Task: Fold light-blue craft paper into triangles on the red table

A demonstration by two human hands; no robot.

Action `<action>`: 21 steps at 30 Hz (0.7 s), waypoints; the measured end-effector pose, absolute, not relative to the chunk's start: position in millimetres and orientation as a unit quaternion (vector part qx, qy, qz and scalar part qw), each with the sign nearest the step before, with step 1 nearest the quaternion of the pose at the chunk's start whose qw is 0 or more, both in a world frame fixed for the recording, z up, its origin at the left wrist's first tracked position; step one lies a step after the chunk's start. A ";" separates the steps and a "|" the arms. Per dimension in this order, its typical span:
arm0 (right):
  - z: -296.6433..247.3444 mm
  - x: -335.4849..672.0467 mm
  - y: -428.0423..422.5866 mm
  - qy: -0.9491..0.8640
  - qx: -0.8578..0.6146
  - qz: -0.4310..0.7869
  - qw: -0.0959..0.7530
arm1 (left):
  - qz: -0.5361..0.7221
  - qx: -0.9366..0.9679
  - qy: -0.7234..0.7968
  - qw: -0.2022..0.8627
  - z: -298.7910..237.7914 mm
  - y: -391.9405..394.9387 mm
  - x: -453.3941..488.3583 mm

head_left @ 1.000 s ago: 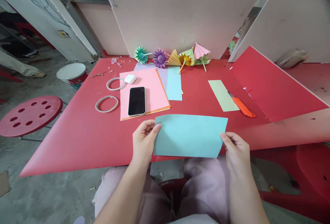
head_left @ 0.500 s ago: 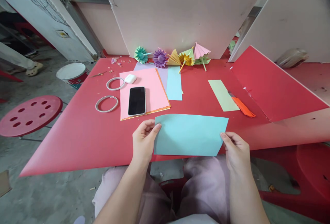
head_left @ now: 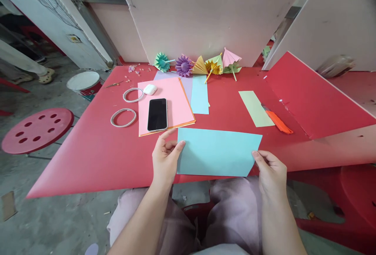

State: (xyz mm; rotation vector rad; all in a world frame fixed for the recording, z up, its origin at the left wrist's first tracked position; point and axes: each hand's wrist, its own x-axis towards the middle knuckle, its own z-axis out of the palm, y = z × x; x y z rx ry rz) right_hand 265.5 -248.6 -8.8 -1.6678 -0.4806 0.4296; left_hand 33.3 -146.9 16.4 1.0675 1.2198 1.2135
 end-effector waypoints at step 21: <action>-18.1 269.2 -250.7 -0.213 -0.708 0.138 0.659 | 0.549 0.507 0.488 0.451 18.0 -154.1 32.5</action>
